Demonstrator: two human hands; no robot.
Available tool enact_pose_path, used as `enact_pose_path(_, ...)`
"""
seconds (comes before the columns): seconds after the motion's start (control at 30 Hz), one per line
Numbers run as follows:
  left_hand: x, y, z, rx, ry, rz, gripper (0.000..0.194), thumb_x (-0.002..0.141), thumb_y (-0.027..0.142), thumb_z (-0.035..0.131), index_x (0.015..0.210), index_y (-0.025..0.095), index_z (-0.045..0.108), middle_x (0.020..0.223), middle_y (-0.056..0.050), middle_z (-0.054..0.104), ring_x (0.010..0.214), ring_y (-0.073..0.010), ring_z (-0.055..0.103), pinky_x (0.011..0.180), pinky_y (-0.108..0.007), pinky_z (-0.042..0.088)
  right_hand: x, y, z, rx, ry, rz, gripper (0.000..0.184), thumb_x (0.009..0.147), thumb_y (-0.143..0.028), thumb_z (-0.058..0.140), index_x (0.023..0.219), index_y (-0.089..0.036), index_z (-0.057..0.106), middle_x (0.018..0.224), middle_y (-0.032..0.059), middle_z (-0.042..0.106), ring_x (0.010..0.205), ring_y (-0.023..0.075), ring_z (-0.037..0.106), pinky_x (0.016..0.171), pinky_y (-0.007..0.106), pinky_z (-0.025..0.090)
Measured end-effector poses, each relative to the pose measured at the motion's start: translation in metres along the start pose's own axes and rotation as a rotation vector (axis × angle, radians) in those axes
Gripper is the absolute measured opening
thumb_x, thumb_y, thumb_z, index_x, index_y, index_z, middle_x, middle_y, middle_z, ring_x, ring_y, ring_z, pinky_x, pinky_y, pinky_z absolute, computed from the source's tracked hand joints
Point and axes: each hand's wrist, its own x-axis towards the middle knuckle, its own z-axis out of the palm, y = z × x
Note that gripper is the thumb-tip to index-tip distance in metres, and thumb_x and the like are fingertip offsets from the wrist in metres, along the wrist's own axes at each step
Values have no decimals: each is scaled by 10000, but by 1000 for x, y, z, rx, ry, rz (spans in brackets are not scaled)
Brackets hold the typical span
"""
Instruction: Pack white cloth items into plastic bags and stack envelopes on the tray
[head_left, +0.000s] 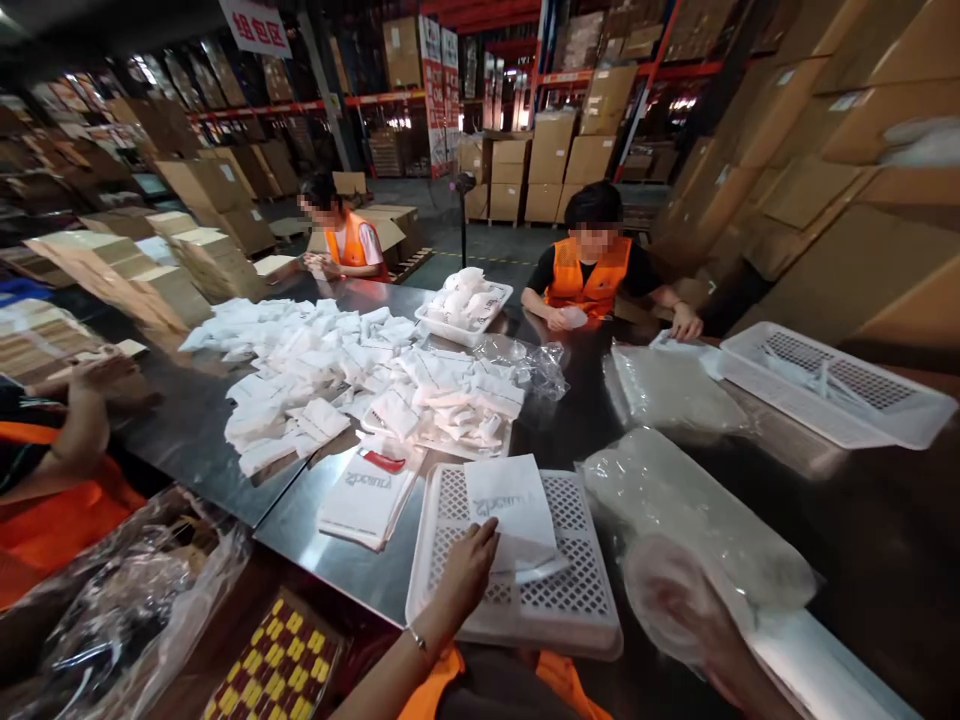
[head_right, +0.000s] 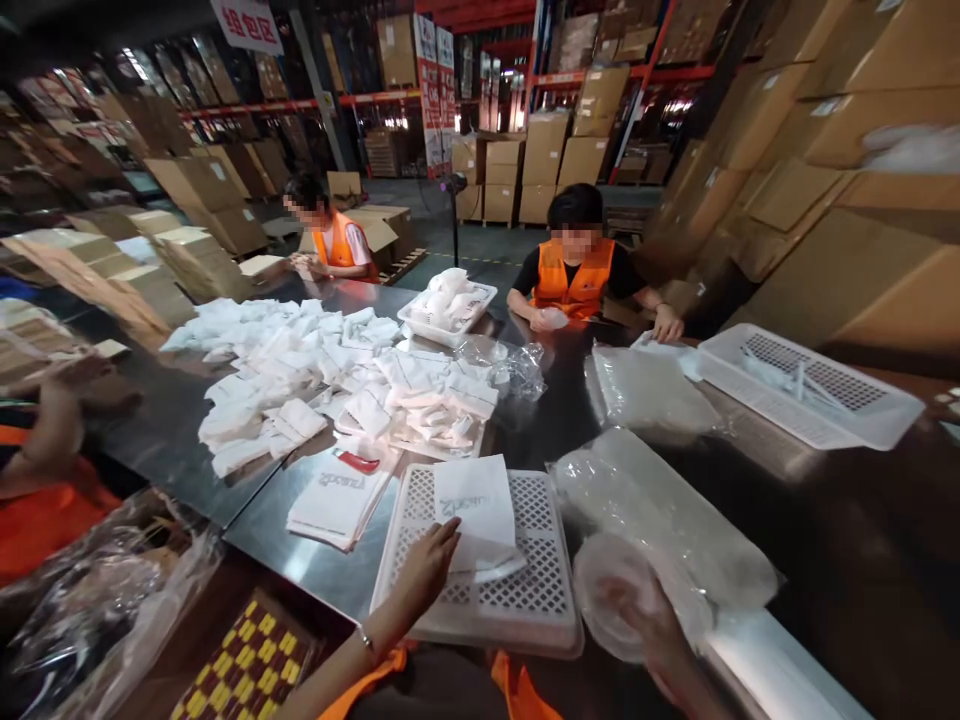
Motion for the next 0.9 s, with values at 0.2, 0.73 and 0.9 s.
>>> enact_pose_path(0.2, 0, 2, 9, -130, 62, -14, 699, 742, -77, 346, 1392, 149, 471, 1453, -122, 448, 1215, -246, 553, 1006, -430, 512, -80, -46, 88, 677, -371, 426, 800, 527, -404, 802, 1262, -321, 495, 1280, 63, 620, 1145, 305, 597, 1001, 443, 484)
enact_pose_path(0.73, -7, 33, -23, -97, 17, 145, 566, 894, 15, 322, 1432, 179, 387, 1368, -113, 514, 990, -238, 595, 772, -336, 573, -45, -41, 151, 28, -350, 308, 696, 547, -364, 593, 1208, -219, 426, 459, -69, 527, 295, 148, 447, 288, 217, 255)
enact_pose_path(0.9, -6, 54, -28, -40, -30, 217, 606, 861, 2, 345, 1452, 139, 346, 1364, -136, 511, 924, -243, 591, 641, -293, 535, -29, -56, 153, 144, -343, 217, 458, 566, -440, 665, 935, -218, 509, 502, -62, 541, 378, 134, 508, 344, 215, 326)
